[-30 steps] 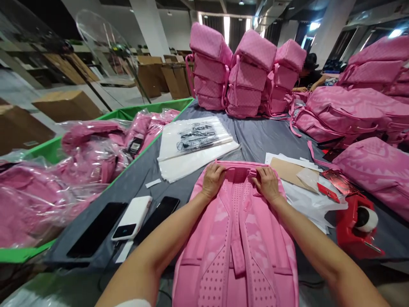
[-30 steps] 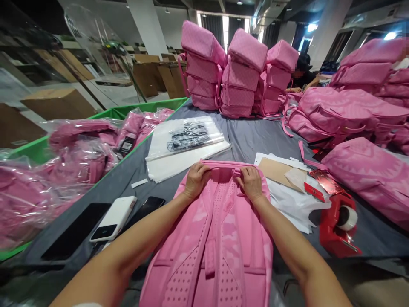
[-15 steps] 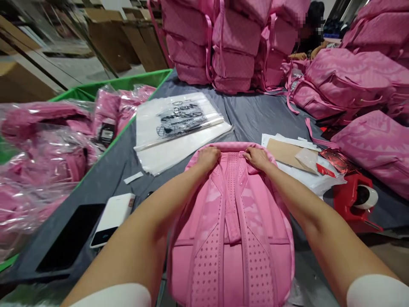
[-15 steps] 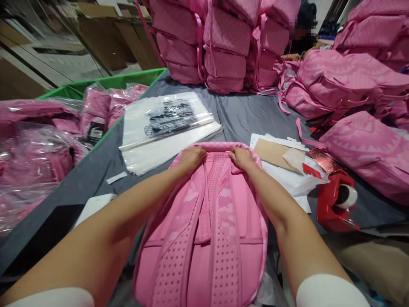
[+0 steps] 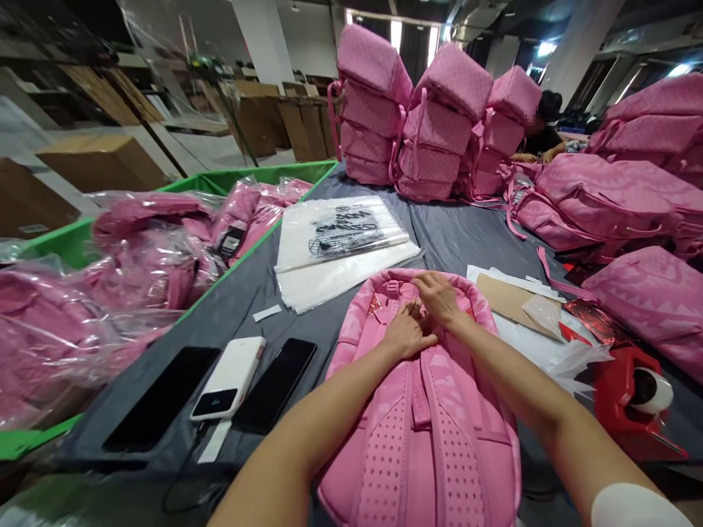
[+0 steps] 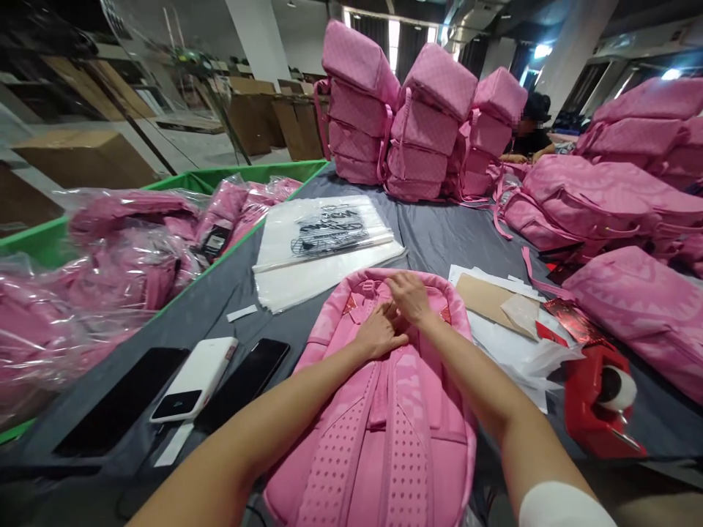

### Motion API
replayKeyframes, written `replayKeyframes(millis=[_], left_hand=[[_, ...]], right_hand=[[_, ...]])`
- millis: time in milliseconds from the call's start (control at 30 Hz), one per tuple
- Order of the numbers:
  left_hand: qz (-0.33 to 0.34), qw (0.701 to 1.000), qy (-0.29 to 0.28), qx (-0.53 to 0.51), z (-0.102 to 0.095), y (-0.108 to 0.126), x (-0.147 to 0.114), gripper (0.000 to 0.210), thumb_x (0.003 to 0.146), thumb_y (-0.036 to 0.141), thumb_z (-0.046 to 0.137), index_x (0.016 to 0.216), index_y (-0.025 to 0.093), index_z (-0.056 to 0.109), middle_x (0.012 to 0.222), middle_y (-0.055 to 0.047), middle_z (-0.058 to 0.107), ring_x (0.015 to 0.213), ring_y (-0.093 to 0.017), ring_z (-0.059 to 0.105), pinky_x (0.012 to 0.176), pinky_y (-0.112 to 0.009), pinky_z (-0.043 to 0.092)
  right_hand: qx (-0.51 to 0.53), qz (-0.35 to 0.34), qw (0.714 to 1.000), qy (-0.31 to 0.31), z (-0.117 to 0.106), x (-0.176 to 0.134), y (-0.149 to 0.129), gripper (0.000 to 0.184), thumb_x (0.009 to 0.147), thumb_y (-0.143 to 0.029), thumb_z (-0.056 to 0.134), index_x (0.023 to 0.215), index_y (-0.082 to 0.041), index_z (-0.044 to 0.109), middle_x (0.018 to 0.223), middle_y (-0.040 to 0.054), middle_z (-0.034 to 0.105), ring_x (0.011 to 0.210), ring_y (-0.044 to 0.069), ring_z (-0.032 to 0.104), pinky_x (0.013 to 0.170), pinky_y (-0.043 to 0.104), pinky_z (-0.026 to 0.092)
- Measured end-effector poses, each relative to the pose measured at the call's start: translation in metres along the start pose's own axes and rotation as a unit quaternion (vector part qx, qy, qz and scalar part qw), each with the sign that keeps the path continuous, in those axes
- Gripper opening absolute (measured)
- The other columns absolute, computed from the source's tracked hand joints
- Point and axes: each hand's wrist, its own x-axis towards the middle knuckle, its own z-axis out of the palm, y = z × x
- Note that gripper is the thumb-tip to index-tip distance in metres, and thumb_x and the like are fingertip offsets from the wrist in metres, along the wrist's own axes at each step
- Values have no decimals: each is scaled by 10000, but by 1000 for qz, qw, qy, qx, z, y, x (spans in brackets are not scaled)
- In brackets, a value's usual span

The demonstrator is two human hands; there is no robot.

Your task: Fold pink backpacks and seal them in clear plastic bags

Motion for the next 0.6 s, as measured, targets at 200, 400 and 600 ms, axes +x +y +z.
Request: replayKeyframes(millis=[200,400,600], left_hand=[[25,996,90,4,3,4,-9,633,904,453,626,1483,211,543,1570,-136,492,1470,-326,394,1271,-509,216],[-5,992,107,-62,11,4,-11,571,906,447,622,1430,221,604,1447,-122,626,1396,-336,494,1258,-509,252],[-9,991,87,-103,11,6,-13,616,903,441,612,1458,174,591,1458,-143,623,1353,-375,526,1233,-532,272]], right_hand=[[1,-17,998,-58,4,51,-24,280,973,-128,518,1130,-187,742,1217,149,656,1113,280,575,905,378,475],[5,-28,999,-35,23,31,-29,245,995,-119,494,1052,-191,721,1064,97,710,990,235,605,874,339,468],[59,11,997,58,49,22,-29,251,1007,-233,565,1214,-215,705,977,86,699,912,247,611,804,345,459]])
